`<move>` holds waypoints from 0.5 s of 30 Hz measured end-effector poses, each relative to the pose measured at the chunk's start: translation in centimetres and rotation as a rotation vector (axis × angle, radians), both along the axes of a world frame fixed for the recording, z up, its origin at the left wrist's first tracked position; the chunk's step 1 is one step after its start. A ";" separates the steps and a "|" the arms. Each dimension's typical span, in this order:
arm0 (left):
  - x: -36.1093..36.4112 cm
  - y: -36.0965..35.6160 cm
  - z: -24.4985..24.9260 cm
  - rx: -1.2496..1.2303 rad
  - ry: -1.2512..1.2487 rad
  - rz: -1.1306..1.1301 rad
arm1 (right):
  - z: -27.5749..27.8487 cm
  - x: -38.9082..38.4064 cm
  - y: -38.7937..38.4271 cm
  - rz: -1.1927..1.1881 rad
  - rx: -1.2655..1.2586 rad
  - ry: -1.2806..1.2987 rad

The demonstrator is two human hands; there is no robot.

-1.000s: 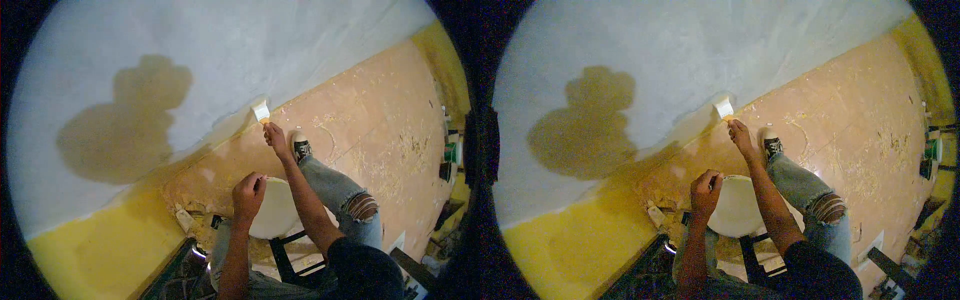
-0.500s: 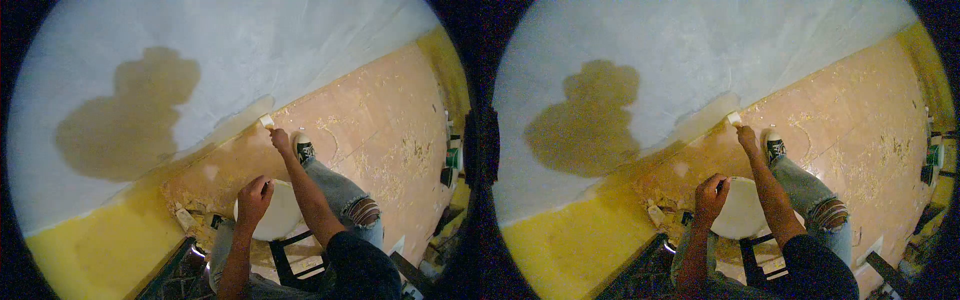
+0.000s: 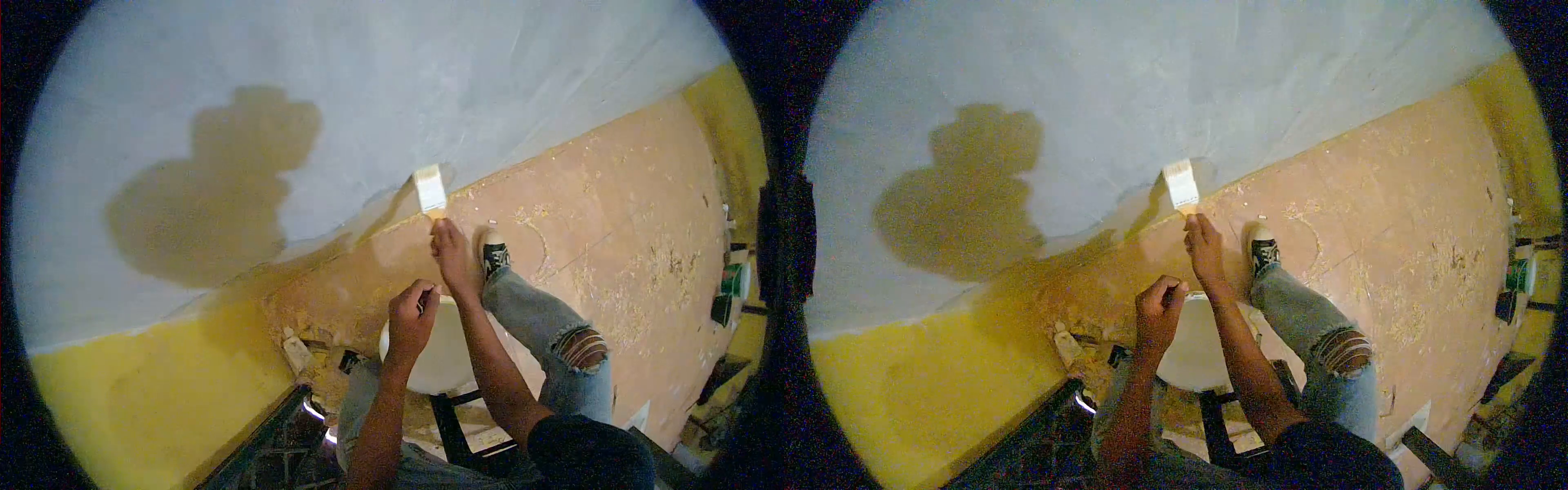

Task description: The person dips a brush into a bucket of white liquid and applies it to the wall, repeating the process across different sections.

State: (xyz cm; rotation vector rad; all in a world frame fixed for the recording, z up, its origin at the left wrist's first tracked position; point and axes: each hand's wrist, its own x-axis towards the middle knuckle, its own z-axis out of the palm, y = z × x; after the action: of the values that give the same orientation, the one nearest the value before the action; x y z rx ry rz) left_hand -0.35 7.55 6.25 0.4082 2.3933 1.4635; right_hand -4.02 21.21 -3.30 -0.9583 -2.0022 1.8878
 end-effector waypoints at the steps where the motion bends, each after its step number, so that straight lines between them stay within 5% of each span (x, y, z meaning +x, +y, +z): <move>1: -0.1 0.1 0.3 0.052 0.005 0.027 | -4.3 -0.9 -0.9 0.060 -0.192 0.044; 3: 0.1 -0.1 -0.1 0.092 0.007 0.057 | -12.1 -1.8 -2.2 0.121 -0.395 0.085; 6: -0.1 -0.2 -0.9 0.093 0.039 0.047 | -18.4 -2.1 -2.5 0.248 -0.161 -0.125; 8: -0.1 0.0 -0.6 0.109 0.107 0.025 | -19.6 -1.7 -2.7 0.294 0.287 -0.142; 10: 0.0 -0.1 -1.0 0.122 0.122 0.023 | -20.4 -0.9 -3.0 0.316 0.323 -0.202; 11: 0.1 -0.2 -1.1 0.114 0.129 0.014 | -20.7 -0.8 -3.1 0.335 0.352 -0.259; 13: 0.0 -0.6 -1.0 0.108 0.138 0.011 | -12.9 -1.3 -2.9 0.369 0.318 -0.259; 15: 0.1 -0.9 -0.8 0.294 -0.124 0.140 | -8.3 -1.8 -3.2 0.405 0.280 -0.268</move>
State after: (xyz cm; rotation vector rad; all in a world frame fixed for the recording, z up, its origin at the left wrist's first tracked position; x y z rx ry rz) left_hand -0.26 6.70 5.43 0.2104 2.1535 1.8545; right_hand -5.82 18.01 -11.59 -0.8089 -2.7050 1.6513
